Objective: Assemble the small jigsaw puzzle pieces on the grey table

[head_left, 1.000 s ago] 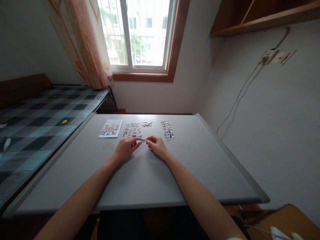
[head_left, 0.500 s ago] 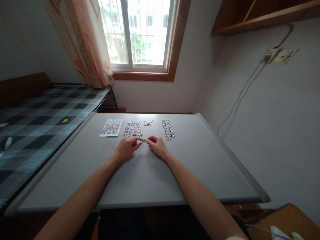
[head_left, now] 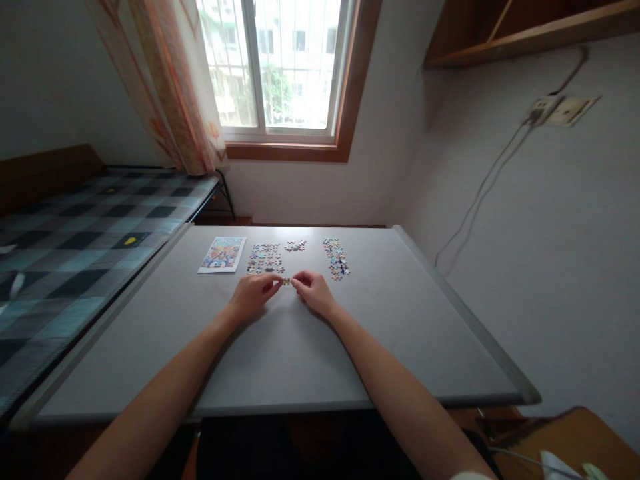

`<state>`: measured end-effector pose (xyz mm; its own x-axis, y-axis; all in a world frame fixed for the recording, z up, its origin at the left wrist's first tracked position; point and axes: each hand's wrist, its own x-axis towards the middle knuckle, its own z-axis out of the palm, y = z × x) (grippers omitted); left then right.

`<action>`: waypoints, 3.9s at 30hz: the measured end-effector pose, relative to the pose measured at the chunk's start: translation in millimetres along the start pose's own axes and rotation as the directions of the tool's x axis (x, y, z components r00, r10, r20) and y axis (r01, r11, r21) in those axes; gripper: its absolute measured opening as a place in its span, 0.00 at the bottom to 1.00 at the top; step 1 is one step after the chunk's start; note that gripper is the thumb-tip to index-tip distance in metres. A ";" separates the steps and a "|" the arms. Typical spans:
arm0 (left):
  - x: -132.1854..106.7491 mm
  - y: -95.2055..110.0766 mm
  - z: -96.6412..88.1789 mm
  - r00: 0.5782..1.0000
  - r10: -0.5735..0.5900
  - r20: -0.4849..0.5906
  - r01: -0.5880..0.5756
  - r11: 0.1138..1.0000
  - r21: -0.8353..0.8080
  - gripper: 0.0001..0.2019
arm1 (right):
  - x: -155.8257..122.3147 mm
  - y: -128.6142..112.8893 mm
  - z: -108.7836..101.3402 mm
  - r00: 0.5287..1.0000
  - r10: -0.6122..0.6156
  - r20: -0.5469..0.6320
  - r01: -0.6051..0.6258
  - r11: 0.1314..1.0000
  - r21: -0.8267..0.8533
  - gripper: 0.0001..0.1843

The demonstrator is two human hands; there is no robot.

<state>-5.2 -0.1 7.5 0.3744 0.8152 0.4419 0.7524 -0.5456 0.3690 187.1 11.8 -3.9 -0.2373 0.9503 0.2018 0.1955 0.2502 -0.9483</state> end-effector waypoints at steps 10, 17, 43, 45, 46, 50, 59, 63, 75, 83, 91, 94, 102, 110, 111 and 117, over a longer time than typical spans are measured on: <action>0.1 -1.1 0.1 1.000 -0.021 0.012 0.020 0.999 0.037 0.10 | -1.2 -0.7 -1.4 0.984 -0.171 -0.054 0.158 0.968 -0.193 0.06; 0.4 -0.2 -0.9 0.999 -0.020 0.032 0.018 0.999 0.049 0.11 | -1.8 -0.4 -0.6 0.982 -0.184 -0.032 0.174 0.963 -0.207 0.05; 0.1 0.6 -2.0 0.998 -0.013 0.062 0.010 0.999 0.046 0.09 | -1.0 2.2 -1.5 0.966 -0.257 0.029 0.254 0.918 -0.304 0.05; 0.2 1.3 -2.5 0.998 -0.013 0.061 0.010 0.999 0.049 0.10 | -1.1 2.5 -1.4 0.966 -0.257 0.025 0.252 0.921 -0.298 0.04; 0.4 1.8 -2.9 0.998 -0.016 0.060 0.013 0.999 0.052 0.10 | -1.2 2.4 -1.5 0.967 -0.256 0.021 0.250 0.923 -0.293 0.04; 0.5 3.3 -3.9 0.998 -0.029 0.061 0.025 0.998 0.059 0.10 | -1.8 1.2 -2.2 0.972 -0.236 0.010 0.229 0.933 -0.279 0.03; 0.9 1.8 -4.2 0.998 0.004 0.060 -0.006 0.999 0.034 0.11 | -1.7 0.3 -2.4 0.976 -0.217 0.007 0.211 0.942 -0.262 0.02; 0.9 2.3 -4.3 0.998 -0.002 0.058 0.000 0.999 0.045 0.11 | -1.8 0.7 -1.8 0.975 -0.222 0.002 0.215 0.941 -0.261 0.02; 1.0 4.1 -4.8 0.999 -0.045 0.005 0.045 0.995 0.089 0.12 | -2.6 -3.8 -3.0 0.986 -0.168 0.018 0.167 0.950 -0.265 0.05; 0.2 5.3 -3.5 0.999 -0.027 0.016 0.026 0.998 0.055 0.10 | -3.0 -3.7 -1.8 0.989 -0.149 0.000 0.147 0.971 -0.190 0.09; -0.1 5.1 -4.2 0.999 -0.027 -0.025 0.028 0.999 0.025 0.09 | -1.8 -4.5 -1.0 0.997 -0.070 -0.035 0.068 0.996 -0.063 0.11; 0.8 5.0 -6.5 0.998 -0.062 -0.032 0.062 0.998 0.015 0.11 | -1.5 -4.7 -1.3 0.997 -0.068 -0.032 0.067 0.997 -0.041 0.11; 0.4 6.9 -8.1 0.997 -0.010 0.076 0.012 1.000 -0.020 0.15 | -1.3 -3.7 -1.6 0.995 -0.093 0.021 0.093 0.995 -0.036 0.12; 0.0 1.2 -4.1 0.999 0.026 0.026 -0.025 0.999 -0.022 0.13 | 1.6 3.5 -1.7 0.996 -0.080 0.026 0.080 0.997 0.020 0.13; 0.1 0.8 -3.9 0.999 0.030 0.020 -0.030 0.999 -0.022 0.13 | 1.9 4.1 -1.6 0.997 -0.079 0.027 0.078 0.997 0.027 0.13; -0.2 1.3 -4.6 0.999 0.036 0.019 -0.036 0.999 -0.029 0.11 | 2.1 2.8 -2.3 0.997 -0.067 0.045 0.065 0.997 0.040 0.14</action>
<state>-6.7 -1.9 11.7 0.4115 0.7983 0.4398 0.7225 -0.5799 0.3764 189.4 14.9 -5.6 -0.2924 0.9221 0.2534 0.1417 0.3039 -0.9421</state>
